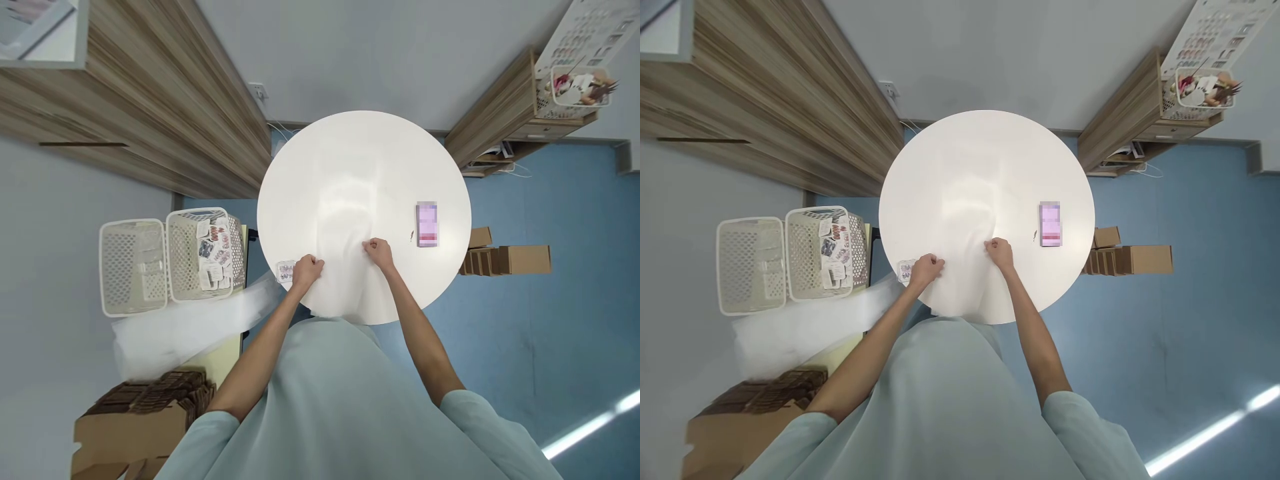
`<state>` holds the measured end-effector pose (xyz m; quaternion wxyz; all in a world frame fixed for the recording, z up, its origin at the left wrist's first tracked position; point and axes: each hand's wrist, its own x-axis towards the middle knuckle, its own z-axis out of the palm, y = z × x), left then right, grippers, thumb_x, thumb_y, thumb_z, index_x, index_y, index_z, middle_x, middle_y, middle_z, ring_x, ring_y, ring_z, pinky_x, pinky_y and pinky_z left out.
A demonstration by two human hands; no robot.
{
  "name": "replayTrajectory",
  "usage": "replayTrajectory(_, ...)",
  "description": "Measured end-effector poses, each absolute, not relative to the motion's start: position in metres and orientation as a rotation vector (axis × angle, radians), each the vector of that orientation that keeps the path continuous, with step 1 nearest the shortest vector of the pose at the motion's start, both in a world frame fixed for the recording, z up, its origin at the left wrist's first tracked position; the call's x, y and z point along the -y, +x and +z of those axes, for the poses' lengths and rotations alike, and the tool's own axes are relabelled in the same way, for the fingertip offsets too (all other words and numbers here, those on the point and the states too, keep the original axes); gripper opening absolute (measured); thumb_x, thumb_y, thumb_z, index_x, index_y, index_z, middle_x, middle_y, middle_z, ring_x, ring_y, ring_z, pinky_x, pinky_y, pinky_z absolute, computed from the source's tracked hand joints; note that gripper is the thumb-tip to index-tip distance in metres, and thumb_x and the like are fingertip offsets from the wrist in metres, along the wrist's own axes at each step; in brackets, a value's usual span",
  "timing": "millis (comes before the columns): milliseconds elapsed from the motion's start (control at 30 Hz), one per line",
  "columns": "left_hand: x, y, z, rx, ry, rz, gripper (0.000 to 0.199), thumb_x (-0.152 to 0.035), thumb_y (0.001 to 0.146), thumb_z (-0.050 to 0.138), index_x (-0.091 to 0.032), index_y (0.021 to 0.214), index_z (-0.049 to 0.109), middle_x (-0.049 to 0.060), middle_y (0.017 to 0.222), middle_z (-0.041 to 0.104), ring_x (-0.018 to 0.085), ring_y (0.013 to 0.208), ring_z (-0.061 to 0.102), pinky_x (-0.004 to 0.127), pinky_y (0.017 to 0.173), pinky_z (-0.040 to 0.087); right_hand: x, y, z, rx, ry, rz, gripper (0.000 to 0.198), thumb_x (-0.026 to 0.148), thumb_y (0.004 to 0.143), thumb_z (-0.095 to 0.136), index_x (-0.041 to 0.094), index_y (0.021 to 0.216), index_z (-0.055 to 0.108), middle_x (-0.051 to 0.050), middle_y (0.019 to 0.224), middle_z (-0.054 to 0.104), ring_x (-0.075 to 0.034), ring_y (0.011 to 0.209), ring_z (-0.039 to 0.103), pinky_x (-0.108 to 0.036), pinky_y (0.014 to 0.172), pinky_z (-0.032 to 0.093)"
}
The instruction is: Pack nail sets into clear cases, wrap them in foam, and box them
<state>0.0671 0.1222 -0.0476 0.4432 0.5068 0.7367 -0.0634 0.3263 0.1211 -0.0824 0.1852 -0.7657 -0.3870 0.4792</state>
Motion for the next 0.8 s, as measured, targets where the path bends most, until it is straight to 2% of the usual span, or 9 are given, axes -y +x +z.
replayTrajectory(100, -0.128, 0.072, -0.055, -1.841, 1.294, -0.141, 0.014, -0.032, 0.095, 0.059, -0.024, 0.083, 0.061, 0.001, 0.073, 0.077, 0.023, 0.080, 0.076, 0.032, 0.078, 0.050, -0.117, 0.338, -0.082, 1.007, -2.220, 1.247, 0.025, 0.043, 0.092, 0.064, 0.024, 0.076, 0.066, -0.005, 0.083, 0.081, -0.022, 0.077, 0.072, -0.030, 0.071, 0.050)
replayTrajectory(200, -0.128, 0.074, -0.062, -1.809, 1.289, -0.077, 0.015, -0.036, 0.099, 0.060, -0.024, 0.091, 0.065, 0.001, 0.084, 0.080, 0.021, 0.079, 0.077, 0.031, 0.080, 0.052, -0.129, 0.350, -0.081, 1.005, -2.237, 1.171, 0.025, 0.045, 0.090, 0.067, 0.024, 0.076, 0.065, -0.005, 0.084, 0.081, -0.022, 0.077, 0.071, -0.030, 0.073, 0.050)
replayTrajectory(367, -0.109, 0.072, -0.066, -1.728, 1.146, 0.071, 0.019, -0.041, 0.100, 0.063, -0.023, 0.103, 0.065, 0.003, 0.090, 0.081, 0.018, 0.077, 0.076, 0.027, 0.067, 0.053, -0.156, 0.357, -0.079, 1.013, -2.224, 1.125, 0.026, 0.044, 0.092, 0.068, 0.023, 0.078, 0.063, -0.005, 0.087, 0.080, -0.021, 0.074, 0.070, -0.031, 0.072, 0.049)
replayTrajectory(500, -0.091, 0.068, -0.066, -1.665, 1.094, 0.095, 0.026, -0.040, 0.090, 0.077, -0.022, 0.106, 0.066, 0.003, 0.095, 0.080, 0.017, 0.070, 0.074, 0.026, 0.062, 0.053, -0.158, 0.354, -0.080, 1.025, -2.211, 1.152, 0.032, 0.053, 0.093, 0.069, 0.024, 0.085, 0.062, -0.004, 0.089, 0.079, -0.020, 0.078, 0.071, -0.031, 0.075, 0.049)
replayTrajectory(667, -0.086, 0.066, -0.070, -1.737, 1.122, 0.108, 0.021, -0.033, 0.090, 0.075, -0.023, 0.107, 0.068, 0.004, 0.105, 0.079, 0.017, 0.072, 0.074, 0.028, 0.068, 0.055, -0.115, 0.348, -0.083, 1.056, -2.333, 1.196, 0.037, 0.057, 0.086, 0.076, 0.024, 0.096, 0.063, -0.005, 0.093, 0.077, -0.023, 0.090, 0.072, -0.032, 0.080, 0.050)
replayTrajectory(800, -0.089, 0.066, -0.073, -1.753, 1.189, 0.111, 0.022, -0.033, 0.090, 0.076, -0.024, 0.109, 0.069, 0.003, 0.104, 0.079, 0.018, 0.078, 0.075, 0.029, 0.076, 0.055, -0.055, 0.342, -0.078, 1.053, -2.354, 1.279, 0.033, 0.054, 0.083, 0.077, 0.025, 0.086, 0.061, -0.003, 0.086, 0.074, -0.023, 0.085, 0.069, -0.031, 0.074, 0.048)
